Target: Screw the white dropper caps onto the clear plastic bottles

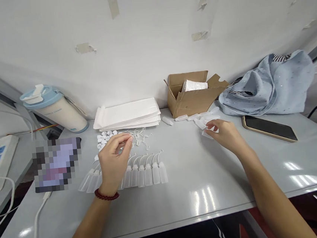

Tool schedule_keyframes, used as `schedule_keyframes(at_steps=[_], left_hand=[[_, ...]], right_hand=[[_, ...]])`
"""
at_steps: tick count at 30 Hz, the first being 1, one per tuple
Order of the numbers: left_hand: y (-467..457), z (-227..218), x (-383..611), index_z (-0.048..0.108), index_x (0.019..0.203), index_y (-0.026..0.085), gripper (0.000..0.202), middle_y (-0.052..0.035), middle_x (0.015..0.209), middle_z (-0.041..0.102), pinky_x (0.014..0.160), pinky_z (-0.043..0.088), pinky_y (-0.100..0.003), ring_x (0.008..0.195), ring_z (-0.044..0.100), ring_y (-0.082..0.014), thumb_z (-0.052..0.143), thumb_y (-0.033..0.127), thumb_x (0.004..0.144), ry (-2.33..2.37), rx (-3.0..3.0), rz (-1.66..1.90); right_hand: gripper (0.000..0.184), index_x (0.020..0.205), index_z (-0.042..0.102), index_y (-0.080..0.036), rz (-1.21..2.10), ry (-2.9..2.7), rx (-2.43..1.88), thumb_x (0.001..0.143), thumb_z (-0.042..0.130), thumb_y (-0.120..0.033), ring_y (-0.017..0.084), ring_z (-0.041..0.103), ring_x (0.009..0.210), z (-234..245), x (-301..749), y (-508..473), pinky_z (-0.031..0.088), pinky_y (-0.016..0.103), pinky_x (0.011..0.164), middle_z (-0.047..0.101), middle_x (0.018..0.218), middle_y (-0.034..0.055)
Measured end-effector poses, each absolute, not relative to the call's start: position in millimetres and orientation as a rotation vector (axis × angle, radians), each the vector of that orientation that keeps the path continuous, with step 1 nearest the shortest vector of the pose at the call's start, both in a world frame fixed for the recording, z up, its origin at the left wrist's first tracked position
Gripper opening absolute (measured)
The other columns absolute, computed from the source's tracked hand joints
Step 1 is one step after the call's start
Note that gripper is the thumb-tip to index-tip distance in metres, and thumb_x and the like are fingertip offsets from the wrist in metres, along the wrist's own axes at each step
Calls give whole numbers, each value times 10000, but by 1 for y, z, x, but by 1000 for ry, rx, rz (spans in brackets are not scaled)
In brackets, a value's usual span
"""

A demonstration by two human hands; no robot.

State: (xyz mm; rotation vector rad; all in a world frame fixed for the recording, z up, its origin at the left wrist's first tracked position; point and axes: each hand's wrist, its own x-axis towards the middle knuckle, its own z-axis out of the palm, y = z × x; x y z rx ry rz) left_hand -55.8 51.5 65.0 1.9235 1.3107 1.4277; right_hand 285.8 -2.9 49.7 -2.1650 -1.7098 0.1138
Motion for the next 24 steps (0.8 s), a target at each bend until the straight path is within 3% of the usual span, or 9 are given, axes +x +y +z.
schedule_keyframes(at_steps=[3, 8, 13, 18, 24], left_hand=[[51, 66, -55, 666, 793, 182, 84, -17, 858, 673, 769, 567, -301, 803, 645, -156, 650, 264, 789, 1324, 1791, 1383], [49, 66, -52, 628, 827, 170, 167, -4, 783, 652, 738, 568, -283, 749, 645, -146, 710, 274, 725, 1338, 1630, 1287], [43, 68, -48, 623, 822, 169, 175, 1, 762, 640, 708, 564, -252, 736, 636, -135, 723, 271, 721, 1283, 1603, 1238], [32, 71, -41, 636, 759, 173, 73, 3, 759, 638, 694, 562, -226, 708, 618, -115, 682, 229, 766, 1160, 1736, 1164], [22, 69, -31, 660, 783, 174, 15, -1, 782, 659, 660, 565, -198, 701, 630, -103, 653, 183, 794, 1003, 1840, 1088]], right_hand=[[226, 930, 668, -164, 222, -1739, -2188, 757, 618, -301, 217, 622, 707, 52, 283, -4, 442, 322, 634, 712, 891, 74], [212, 895, 682, -163, 329, -1762, -2162, 702, 638, -238, 204, 612, 655, 59, 270, -6, 433, 308, 604, 691, 801, 62], [249, 976, 629, -177, 559, -1511, -1672, 763, 642, -305, 163, 589, 646, 69, 244, -11, 468, 308, 651, 647, 791, 34], [174, 829, 593, -212, 1009, -1295, -1172, 731, 728, -259, 153, 605, 794, 68, 209, -22, 492, 294, 708, 610, 921, 29], [168, 738, 559, -189, 1357, -1241, -993, 752, 725, -206, 127, 592, 823, 57, 176, -29, 494, 284, 764, 592, 907, 22]])
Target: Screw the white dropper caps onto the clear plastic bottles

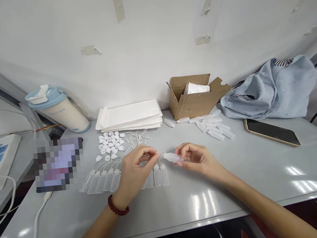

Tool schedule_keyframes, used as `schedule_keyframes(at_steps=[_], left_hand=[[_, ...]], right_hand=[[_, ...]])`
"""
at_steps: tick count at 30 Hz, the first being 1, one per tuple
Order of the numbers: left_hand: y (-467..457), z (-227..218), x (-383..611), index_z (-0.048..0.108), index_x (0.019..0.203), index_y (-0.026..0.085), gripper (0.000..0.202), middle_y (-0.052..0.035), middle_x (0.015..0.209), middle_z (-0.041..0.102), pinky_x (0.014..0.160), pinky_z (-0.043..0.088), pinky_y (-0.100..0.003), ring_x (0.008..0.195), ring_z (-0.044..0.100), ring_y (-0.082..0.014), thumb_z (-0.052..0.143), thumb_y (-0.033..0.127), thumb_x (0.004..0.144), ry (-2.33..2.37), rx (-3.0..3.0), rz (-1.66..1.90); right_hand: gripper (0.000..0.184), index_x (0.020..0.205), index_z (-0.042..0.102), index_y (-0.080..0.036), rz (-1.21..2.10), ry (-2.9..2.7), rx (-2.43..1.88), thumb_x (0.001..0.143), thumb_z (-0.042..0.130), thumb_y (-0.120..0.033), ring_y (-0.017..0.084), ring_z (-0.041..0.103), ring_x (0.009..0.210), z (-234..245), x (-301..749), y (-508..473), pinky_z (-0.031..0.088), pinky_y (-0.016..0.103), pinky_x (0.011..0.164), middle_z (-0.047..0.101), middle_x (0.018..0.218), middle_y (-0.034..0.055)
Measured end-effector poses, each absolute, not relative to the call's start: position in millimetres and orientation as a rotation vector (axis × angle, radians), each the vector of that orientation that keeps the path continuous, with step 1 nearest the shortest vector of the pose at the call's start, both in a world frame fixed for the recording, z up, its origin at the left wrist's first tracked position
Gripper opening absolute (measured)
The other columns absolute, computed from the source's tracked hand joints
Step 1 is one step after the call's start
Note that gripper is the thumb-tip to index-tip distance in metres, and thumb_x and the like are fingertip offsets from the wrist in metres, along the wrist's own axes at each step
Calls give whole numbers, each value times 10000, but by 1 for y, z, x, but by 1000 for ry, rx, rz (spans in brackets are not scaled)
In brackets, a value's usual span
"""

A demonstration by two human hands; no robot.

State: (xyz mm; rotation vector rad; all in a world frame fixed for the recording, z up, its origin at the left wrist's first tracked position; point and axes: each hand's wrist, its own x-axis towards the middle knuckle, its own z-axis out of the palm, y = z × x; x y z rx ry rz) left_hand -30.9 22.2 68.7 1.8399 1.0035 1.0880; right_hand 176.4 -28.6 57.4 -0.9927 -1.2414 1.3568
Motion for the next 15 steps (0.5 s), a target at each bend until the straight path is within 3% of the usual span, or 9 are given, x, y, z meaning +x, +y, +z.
schedule_keyframes(at_steps=[4, 15], left_hand=[[18, 68, -30, 677, 797, 171, 14, -1, 765, 697, 661, 573, -191, 683, 662, -106, 665, 177, 792, 997, 1837, 1004], [19, 72, -33, 710, 859, 195, 81, -14, 860, 713, 693, 585, -197, 774, 669, -123, 648, 167, 814, 872, 1768, 965]], right_hand=[[161, 753, 567, -183, 1433, -1273, -998, 766, 721, -228, 133, 586, 843, 54, 170, -31, 488, 298, 800, 600, 908, 29], [185, 729, 566, -186, 1373, -1152, -1090, 752, 734, -260, 128, 610, 794, 56, 171, -32, 481, 274, 725, 644, 922, 32]])
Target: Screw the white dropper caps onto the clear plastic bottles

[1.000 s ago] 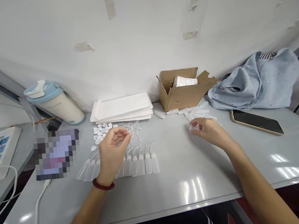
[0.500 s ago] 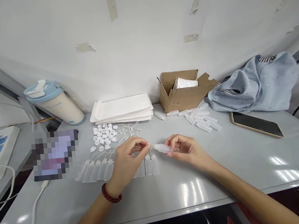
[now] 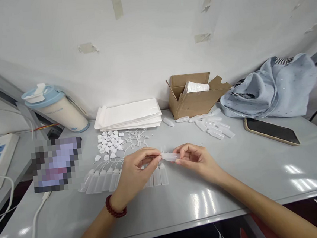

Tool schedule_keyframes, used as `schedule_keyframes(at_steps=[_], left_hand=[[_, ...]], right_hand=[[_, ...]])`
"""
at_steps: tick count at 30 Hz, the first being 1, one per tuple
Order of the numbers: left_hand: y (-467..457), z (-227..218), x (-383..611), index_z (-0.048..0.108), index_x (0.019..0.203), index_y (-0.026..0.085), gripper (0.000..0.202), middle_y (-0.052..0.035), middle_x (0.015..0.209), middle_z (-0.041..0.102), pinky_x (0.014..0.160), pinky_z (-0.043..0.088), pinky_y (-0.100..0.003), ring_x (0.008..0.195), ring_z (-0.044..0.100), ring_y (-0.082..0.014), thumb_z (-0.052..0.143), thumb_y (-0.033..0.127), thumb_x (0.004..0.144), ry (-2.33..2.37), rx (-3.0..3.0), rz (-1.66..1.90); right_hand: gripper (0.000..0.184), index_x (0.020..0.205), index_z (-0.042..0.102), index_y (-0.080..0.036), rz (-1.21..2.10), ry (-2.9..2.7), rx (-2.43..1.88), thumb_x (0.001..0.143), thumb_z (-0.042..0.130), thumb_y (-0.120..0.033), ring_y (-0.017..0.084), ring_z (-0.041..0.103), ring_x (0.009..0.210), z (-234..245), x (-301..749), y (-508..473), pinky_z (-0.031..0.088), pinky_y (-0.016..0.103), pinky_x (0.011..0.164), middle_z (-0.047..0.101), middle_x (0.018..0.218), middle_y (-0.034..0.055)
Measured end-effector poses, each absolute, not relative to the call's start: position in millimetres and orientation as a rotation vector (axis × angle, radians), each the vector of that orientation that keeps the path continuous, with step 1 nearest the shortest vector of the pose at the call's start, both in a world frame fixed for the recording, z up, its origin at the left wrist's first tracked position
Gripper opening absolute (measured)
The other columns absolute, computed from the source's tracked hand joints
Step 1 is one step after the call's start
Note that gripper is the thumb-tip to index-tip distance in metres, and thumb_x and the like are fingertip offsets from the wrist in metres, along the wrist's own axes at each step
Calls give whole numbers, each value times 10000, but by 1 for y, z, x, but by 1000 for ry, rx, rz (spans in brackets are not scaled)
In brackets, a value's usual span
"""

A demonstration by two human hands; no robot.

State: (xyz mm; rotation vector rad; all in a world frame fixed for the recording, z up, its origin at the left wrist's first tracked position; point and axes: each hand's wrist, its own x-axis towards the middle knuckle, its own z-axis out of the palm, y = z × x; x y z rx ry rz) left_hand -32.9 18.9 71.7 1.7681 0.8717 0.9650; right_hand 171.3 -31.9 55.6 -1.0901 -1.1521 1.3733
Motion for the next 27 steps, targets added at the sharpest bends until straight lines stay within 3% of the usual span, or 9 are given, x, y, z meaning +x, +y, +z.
schedule_keyframes(at_steps=[8, 10, 13, 15, 19, 23, 27], left_hand=[[19, 73, -32, 722, 959, 226, 157, -38, 996, 692, 750, 591, -237, 902, 656, -156, 611, 199, 851, 856, 1799, 920], [18, 73, -32, 707, 1022, 232, 195, -46, 1057, 676, 782, 593, -264, 921, 661, -165, 593, 221, 864, 870, 1827, 861], [16, 72, -31, 669, 1120, 245, 261, -59, 1152, 647, 813, 593, -311, 951, 667, -185, 563, 242, 881, 875, 1880, 760], [14, 71, -31, 651, 1149, 251, 282, -63, 1186, 639, 811, 595, -327, 974, 665, -199, 550, 241, 886, 869, 1925, 732], [12, 71, -30, 652, 1149, 250, 287, -62, 1178, 658, 834, 584, -343, 1011, 656, -206, 541, 218, 886, 855, 2045, 747], [13, 71, -30, 659, 1141, 238, 287, -58, 1155, 680, 905, 548, -348, 1017, 657, -192, 548, 184, 882, 824, 2119, 819], [12, 69, -30, 683, 1086, 229, 270, -53, 1102, 706, 885, 551, -316, 995, 670, -177, 547, 134, 874, 796, 2151, 903]], right_hand=[[182, 769, 545, -194, 1328, -1156, -1102, 777, 712, -266, 135, 655, 835, 51, 169, -31, 499, 284, 776, 636, 946, 22], [207, 910, 544, -211, 1295, -1211, -1128, 788, 699, -273, 145, 656, 823, 48, 168, -33, 510, 293, 747, 655, 914, 28], [414, 1193, 467, -217, 1219, -1378, -1183, 824, 648, -264, 166, 666, 821, 45, 165, -36, 527, 336, 759, 690, 917, 53], [469, 1282, 436, -212, 1131, -1516, -1204, 848, 608, -255, 165, 665, 804, 43, 163, -38, 541, 337, 741, 695, 917, 59], [416, 1266, 498, -224, 932, -1654, -1182, 859, 583, -228, 149, 650, 753, 40, 162, -38, 564, 289, 659, 683, 862, 33], [396, 1246, 524, -236, 828, -1671, -1176, 856, 591, -222, 147, 655, 747, 38, 162, -39, 585, 288, 657, 687, 880, 32], [378, 1228, 541, -225, 782, -1688, -1190, 854, 599, -213, 144, 658, 746, 38, 161, -40, 594, 278, 666, 692, 882, 34]])
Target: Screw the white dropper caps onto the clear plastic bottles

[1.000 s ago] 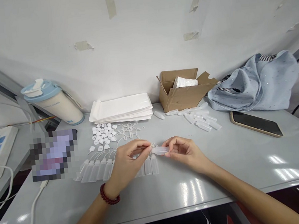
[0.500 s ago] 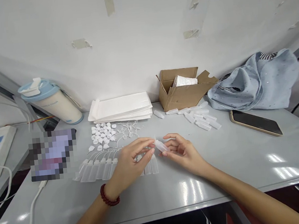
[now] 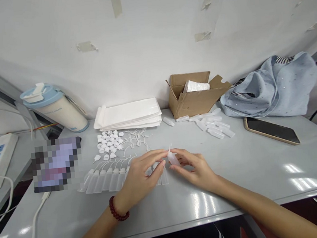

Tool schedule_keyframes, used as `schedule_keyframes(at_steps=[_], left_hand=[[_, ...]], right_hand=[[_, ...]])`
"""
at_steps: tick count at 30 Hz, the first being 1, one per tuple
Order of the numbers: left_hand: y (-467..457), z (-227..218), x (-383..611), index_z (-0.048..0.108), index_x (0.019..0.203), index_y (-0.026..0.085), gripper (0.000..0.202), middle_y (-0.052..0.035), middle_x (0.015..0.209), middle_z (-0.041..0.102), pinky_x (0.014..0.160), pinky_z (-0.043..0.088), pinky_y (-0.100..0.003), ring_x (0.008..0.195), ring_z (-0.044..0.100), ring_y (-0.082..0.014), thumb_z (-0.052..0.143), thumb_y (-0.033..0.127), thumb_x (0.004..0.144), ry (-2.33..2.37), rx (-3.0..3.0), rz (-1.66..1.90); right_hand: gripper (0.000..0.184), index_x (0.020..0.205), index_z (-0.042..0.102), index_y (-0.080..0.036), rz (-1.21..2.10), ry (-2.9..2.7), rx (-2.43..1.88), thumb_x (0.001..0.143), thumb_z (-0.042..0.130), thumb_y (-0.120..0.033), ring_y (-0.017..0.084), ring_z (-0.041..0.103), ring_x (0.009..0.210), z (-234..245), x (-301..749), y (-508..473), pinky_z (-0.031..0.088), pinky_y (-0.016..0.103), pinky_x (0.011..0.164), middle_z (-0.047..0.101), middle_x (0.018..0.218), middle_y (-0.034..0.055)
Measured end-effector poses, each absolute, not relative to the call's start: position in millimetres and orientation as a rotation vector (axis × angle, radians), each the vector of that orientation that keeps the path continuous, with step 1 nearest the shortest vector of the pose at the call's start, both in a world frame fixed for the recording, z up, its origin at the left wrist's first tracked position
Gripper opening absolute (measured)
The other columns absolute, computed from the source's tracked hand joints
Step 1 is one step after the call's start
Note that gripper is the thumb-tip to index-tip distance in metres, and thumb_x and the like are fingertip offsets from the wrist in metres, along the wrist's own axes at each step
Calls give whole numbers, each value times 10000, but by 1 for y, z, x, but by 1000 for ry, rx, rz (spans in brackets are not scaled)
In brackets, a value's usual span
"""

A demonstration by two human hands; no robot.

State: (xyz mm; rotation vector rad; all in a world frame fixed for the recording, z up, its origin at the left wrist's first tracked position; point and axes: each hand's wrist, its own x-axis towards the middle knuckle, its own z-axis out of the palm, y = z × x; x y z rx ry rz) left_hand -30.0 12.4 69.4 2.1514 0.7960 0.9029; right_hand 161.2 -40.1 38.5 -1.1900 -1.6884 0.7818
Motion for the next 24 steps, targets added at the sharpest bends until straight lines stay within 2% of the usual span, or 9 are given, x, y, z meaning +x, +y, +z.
schedule_keyframes(at_steps=[5, 11, 15, 19, 21, 24], left_hand=[[11, 67, -31, 685, 1079, 214, 294, -49, 1080, 720, 891, 555, -303, 1006, 675, -171, 534, 87, 861, 745, 2217, 1007], [11, 67, -32, 665, 1143, 221, 367, -56, 1157, 688, 913, 555, -330, 1082, 647, -185, 476, 71, 866, 673, 2218, 904], [10, 69, -30, 689, 1088, 222, 318, -56, 1120, 706, 916, 549, -338, 1054, 659, -188, 494, 100, 868, 696, 2171, 915], [10, 71, -26, 702, 986, 230, 173, -39, 989, 732, 744, 590, -294, 842, 699, -172, 581, 240, 861, 940, 1951, 847], [9, 72, -24, 692, 959, 229, 163, -35, 965, 719, 640, 579, -263, 752, 683, -158, 634, 311, 830, 994, 1867, 784], [8, 71, -22, 688, 887, 221, 118, -24, 903, 700, 596, 533, -232, 740, 647, -145, 633, 309, 830, 954, 1869, 743]], right_hand=[[371, 1226, 551, -232, 761, -1675, -1204, 858, 598, -236, 143, 655, 712, 40, 161, -41, 599, 288, 666, 691, 841, 20], [346, 1191, 563, -227, 815, -1595, -1219, 850, 616, -251, 172, 686, 763, 38, 161, -42, 605, 303, 659, 701, 879, 44], [329, 1166, 562, -224, 794, -1586, -1215, 844, 623, -246, 173, 685, 753, 38, 160, -43, 605, 300, 639, 693, 897, 54], [298, 1148, 557, -231, 713, -1652, -1268, 855, 605, -258, 152, 663, 664, 40, 160, -44, 596, 301, 623, 686, 888, 46], [296, 1157, 544, -235, 665, -1714, -1272, 865, 589, -258, 150, 657, 656, 38, 159, -44, 588, 299, 612, 688, 939, 58], [319, 1178, 516, -248, 634, -1795, -1228, 868, 588, -259, 150, 652, 652, 33, 159, -45, 577, 291, 587, 689, 987, 62]])
